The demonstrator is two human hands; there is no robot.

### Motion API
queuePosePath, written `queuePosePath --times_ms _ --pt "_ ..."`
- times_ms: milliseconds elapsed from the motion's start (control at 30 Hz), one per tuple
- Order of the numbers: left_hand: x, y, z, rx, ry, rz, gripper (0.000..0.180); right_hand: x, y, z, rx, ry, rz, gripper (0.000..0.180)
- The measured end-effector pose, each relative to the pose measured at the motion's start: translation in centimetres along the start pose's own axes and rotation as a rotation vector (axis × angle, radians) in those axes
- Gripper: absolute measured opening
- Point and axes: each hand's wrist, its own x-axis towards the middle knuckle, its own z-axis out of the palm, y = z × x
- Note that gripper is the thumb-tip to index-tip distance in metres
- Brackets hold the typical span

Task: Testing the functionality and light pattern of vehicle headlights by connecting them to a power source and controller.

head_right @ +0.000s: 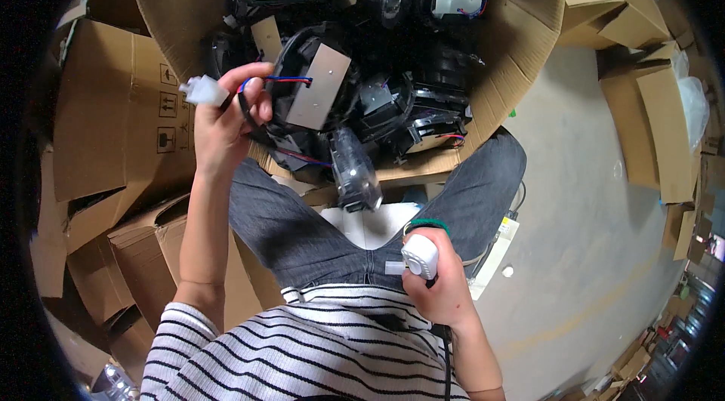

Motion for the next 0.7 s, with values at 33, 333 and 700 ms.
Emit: queuePosePath --times_ms 33,333,700 --pt "-0.4 0.0 -0.1 -0.117 0.061 0.092 0.019 0.0 0.0 0.1 0.011 0.010 0.011 0.033" --pt "0.6 -0.3 -2.0 0.809 -0.059 0.784 0.016 0.1 -0.1 0.7 -0.008 -0.039 -0.014 0.032" --pt "-2.4 -0.3 -1.0 0.649 0.148 0.485 0.020 0.1 -0.6 1.2 -0.010 -0.038 -0.037 0.034"
